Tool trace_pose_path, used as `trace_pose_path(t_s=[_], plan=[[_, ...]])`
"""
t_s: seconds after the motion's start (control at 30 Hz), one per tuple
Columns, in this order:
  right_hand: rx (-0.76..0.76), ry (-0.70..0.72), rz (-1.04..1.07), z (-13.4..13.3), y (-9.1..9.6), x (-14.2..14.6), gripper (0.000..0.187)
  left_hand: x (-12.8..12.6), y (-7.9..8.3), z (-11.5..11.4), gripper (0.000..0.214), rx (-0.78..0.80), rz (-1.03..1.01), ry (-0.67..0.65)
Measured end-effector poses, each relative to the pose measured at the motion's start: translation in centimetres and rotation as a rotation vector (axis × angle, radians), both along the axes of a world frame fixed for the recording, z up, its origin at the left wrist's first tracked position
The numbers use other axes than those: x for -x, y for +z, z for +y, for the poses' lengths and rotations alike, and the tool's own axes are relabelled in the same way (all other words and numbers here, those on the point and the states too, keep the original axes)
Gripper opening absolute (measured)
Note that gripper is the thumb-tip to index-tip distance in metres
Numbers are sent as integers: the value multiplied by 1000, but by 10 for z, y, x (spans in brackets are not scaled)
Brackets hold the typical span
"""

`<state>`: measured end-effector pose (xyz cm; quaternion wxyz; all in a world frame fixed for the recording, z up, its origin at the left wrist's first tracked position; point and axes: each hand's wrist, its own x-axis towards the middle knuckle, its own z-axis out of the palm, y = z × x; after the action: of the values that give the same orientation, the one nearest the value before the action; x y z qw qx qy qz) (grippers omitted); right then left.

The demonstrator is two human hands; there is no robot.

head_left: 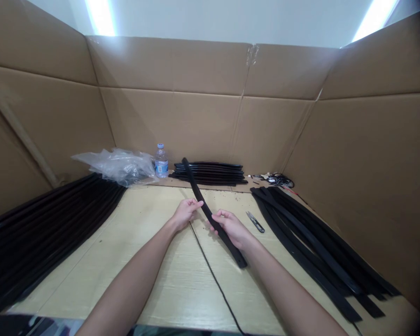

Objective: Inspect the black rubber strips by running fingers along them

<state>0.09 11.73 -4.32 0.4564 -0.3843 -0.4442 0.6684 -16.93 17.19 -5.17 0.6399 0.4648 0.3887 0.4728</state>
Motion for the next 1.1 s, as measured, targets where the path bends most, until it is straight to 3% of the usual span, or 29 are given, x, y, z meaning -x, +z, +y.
trace_pose_path(t_s=[0.13, 0.33, 0.53, 0.77, 0.97, 1.1], plan=[[5, -21, -10, -1, 1, 0, 30, 1, 0, -1, 43, -21, 20, 4], [-10, -29, -31, 2, -5, -2, 42, 0, 0, -2, 41, -19, 30, -31], [-15, -68, -69, 1, -4, -2, 26, -1, -1, -2, 41, -13, 25, -64], [-114, 0, -73, -1, -1, -2, 26, 1, -1, -3, 40, 8, 26, -140], [-72, 100, -61, -2, 1, -7, 36, 3, 0, -4, 39, 29, 27, -203], [-109, 81, -124, -3, 8, -8, 34, 3, -2, -3, 37, 25, 17, -194]])
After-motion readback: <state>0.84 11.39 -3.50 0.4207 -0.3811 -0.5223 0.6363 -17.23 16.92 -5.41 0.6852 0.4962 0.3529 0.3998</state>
